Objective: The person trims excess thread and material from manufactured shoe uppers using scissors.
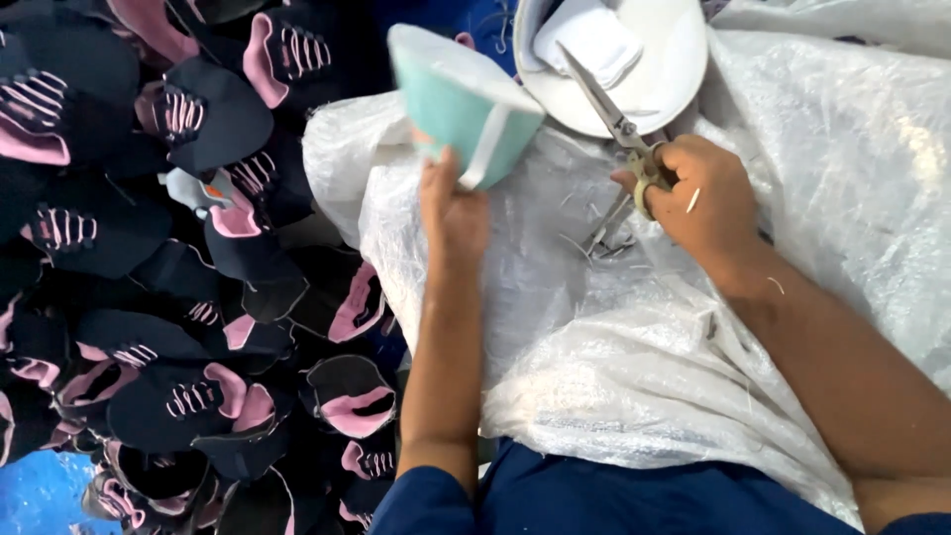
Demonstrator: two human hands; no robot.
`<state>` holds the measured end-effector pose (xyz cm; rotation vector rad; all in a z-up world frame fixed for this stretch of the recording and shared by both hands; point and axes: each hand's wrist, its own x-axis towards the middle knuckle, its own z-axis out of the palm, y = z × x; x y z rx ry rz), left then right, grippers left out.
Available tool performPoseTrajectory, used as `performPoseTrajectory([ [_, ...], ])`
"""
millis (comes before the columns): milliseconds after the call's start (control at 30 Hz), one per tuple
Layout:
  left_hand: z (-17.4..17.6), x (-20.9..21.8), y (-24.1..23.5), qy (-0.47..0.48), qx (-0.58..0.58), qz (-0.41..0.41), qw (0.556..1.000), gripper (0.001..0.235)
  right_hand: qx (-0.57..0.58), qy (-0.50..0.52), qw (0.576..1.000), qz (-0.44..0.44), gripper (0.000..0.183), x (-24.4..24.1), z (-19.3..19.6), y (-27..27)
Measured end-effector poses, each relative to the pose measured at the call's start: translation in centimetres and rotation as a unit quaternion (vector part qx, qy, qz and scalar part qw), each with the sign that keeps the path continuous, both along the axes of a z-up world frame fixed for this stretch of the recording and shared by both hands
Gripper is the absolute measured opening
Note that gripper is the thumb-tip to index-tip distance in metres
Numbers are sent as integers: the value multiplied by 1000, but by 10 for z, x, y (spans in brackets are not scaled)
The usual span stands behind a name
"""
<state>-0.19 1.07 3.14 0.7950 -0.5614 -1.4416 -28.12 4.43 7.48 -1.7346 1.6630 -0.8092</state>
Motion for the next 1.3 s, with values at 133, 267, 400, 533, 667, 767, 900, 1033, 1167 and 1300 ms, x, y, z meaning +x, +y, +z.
performPoseTrajectory([
  [133,34,50,36,17,-7,32,999,60,-1,-74,997,-36,33,-8,-9,2],
  [267,33,112,62,-19,-104,-97,990,60,29,-336,936,-99,24,-17,-23,3],
  [400,39,137,58,-35,-90,-451,887,37,53,-451,875,-166,29,-27,-24,-2],
  [533,-4,133,-17,-275,-280,-404,826,35,62,-530,826,-182,34,-38,-38,-9],
  [667,56,40,-82,70,-164,-205,962,64,67,-524,827,-191,30,-36,-27,-4],
  [767,55,-6,-117,-207,-86,-151,963,85,64,-512,834,-195,30,-33,-34,-8],
  [900,-167,20,-145,-436,-15,-63,898,104,74,-514,831,-200,28,-34,-45,-9],
  [1033,-98,-24,-115,-471,203,-137,847,91,83,-486,848,-193,29,-32,-41,-8],
  [1167,-135,-21,-120,-504,180,-178,826,70,78,-496,847,-173,28,-30,-39,-11],
  [1300,-159,-18,-124,-398,178,-152,887,48,82,-501,846,-164,26,-30,-38,-10],
])
